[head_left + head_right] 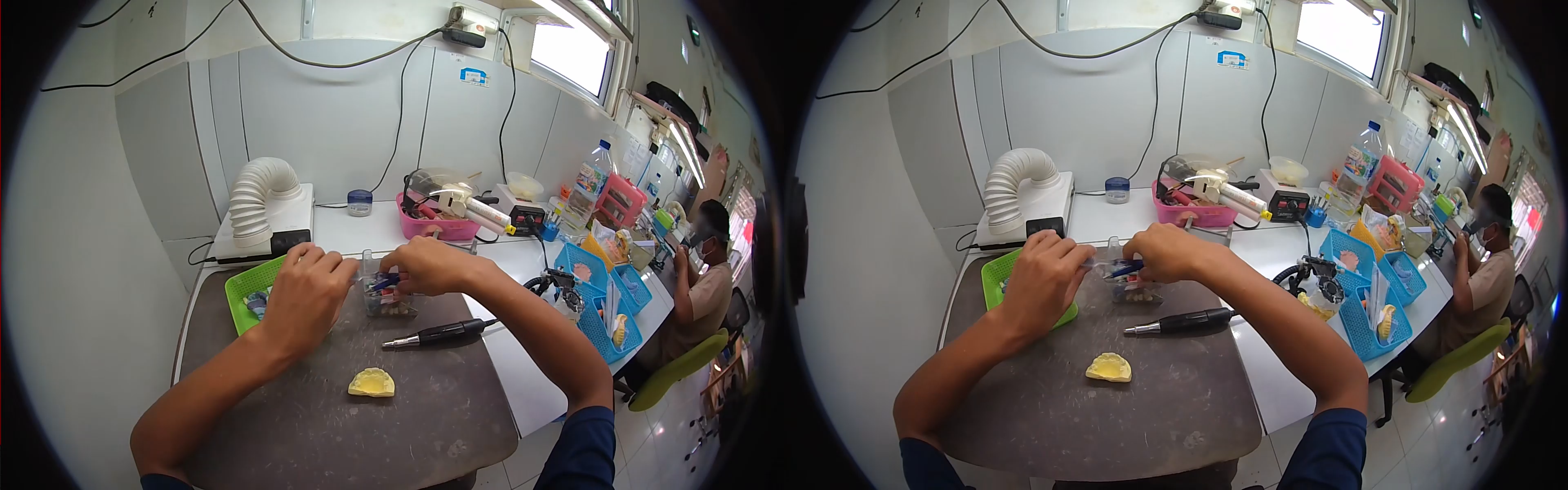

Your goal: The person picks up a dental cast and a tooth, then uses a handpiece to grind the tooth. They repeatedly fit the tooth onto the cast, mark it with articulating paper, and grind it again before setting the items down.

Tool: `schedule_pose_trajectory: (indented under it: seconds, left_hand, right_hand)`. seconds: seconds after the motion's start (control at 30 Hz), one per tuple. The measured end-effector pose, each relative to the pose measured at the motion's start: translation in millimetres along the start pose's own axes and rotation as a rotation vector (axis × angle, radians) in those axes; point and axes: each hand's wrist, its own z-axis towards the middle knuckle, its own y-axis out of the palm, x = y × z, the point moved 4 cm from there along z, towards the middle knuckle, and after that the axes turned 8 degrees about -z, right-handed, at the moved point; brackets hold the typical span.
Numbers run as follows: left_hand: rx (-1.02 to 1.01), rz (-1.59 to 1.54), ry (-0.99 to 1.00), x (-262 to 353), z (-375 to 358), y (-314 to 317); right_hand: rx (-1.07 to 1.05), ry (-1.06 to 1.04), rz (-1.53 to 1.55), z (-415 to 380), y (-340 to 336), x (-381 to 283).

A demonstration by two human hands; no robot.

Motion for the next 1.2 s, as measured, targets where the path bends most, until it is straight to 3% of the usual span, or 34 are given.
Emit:
schedule_pose_trajectory:
  seconds: [0.23,0.3,0.33,0.4,0.43,0.57,0.6,0.77,0.87,1.03,1.13,1.2]
  left_hand:
    - [0.155,-0.409,-0.209,-2,14,-5]
    - [-0.086,-0.351,-0.185,-3,14,5]
    - [-0.086,-0.354,-0.186,-4,17,5]
    - [-0.457,-0.448,-0.238,-8,21,22]
    - [-0.456,-0.45,-0.24,-10,25,25]
    - [-0.606,-0.404,-0.245,-18,39,39]
    - [-0.648,-0.417,-0.262,-19,40,42]
    - [-0.612,-0.432,-0.275,-20,41,43]
    - [-0.564,-0.418,-0.269,-13,36,37]
    - [-0.425,-0.377,-0.205,2,20,30]
    - [-0.378,-0.329,-0.193,8,14,27]
    - [-0.352,-0.346,-0.224,7,10,26]
  right_hand:
    - [0.164,0.065,0.19,-20,-26,10]
    - [0.238,0.18,0.261,-35,-44,12]
    - [0.237,0.222,0.316,-42,-52,15]
    - [0.365,0.201,0.579,-51,-46,40]
    - [0.423,0.209,0.702,-56,-45,46]
    - [0.474,0.372,0.721,-71,-37,69]
    - [0.365,0.431,0.655,-72,-33,71]
    - [0.007,0.517,0.543,-58,6,83]
    - [-0.047,0.547,0.437,-46,18,82]
    - [0.041,0.502,0.538,-35,34,82]
    - [0.101,0.657,0.814,-38,53,94]
    - [0.136,0.686,0.839,-43,61,95]
